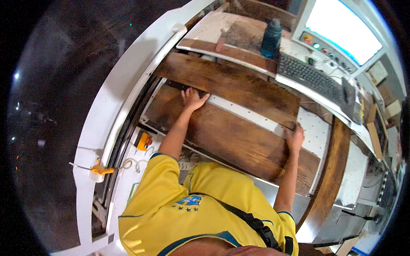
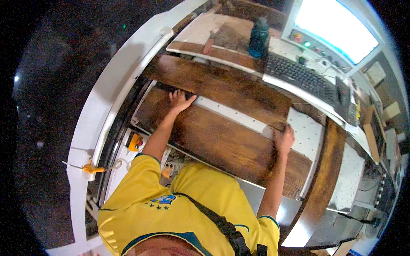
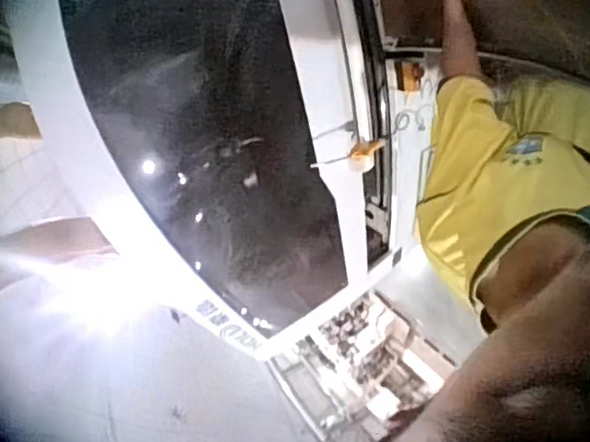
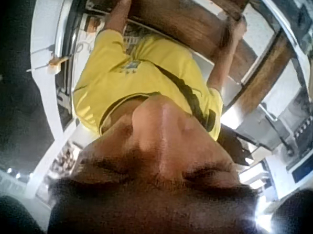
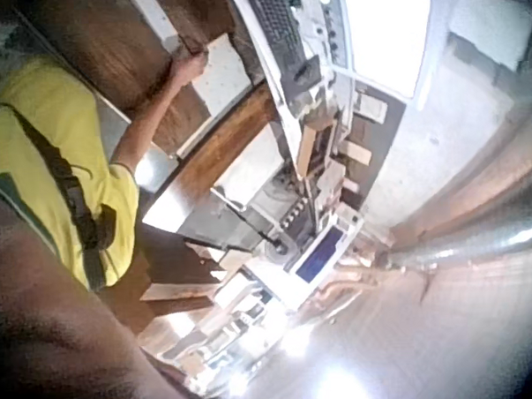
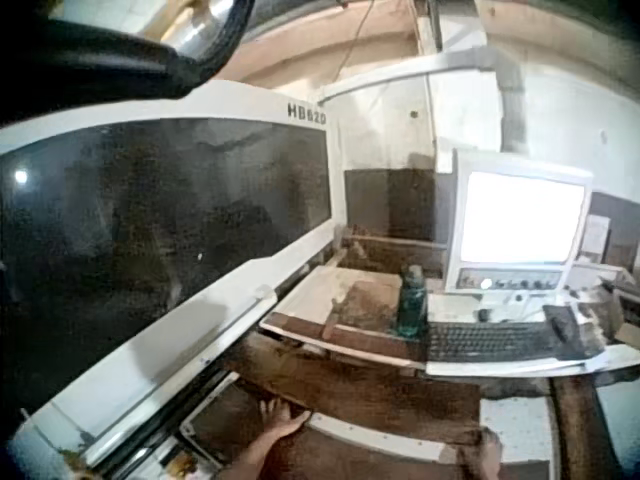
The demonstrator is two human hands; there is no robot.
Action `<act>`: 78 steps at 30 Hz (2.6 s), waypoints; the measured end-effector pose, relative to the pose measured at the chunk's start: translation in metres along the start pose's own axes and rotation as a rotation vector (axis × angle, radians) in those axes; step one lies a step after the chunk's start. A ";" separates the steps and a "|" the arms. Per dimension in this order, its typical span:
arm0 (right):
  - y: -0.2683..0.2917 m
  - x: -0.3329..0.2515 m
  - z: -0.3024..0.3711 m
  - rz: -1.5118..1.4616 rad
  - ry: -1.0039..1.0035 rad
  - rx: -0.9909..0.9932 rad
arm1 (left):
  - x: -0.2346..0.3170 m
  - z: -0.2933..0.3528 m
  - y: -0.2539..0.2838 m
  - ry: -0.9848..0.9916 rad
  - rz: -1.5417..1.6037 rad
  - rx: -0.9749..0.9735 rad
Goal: The person positions wood panels on a machine bed, uses a blow-gun to clear the surface, and stacks the panels on a nearby pile.
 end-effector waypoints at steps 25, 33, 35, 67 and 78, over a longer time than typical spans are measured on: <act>-0.023 -0.086 -0.062 -0.029 0.297 -0.217 | -0.073 -0.084 0.016 0.064 -0.140 -0.055; -0.033 -0.063 -0.069 -0.146 0.513 -0.291 | -0.069 -0.085 0.021 0.066 -0.093 -0.157; -0.035 -0.062 -0.072 -0.195 0.507 -0.283 | -0.072 -0.081 0.021 0.117 -0.094 -0.105; -0.031 -0.062 -0.069 -0.237 0.422 -0.186 | -0.084 -0.092 0.013 0.099 -0.107 -0.081; -0.024 -0.063 -0.065 -0.179 0.450 -0.138 | -0.078 -0.084 0.016 0.104 -0.120 0.000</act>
Point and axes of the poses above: each hand's wrist, its own z-axis away from the middle knuckle, its own y-axis out of the back of the hand, x = y × z, the point moved 8 cm from there along -z, towards the middle knuckle, and after that the axes turned 4 degrees about z, right-handed, at the moved point
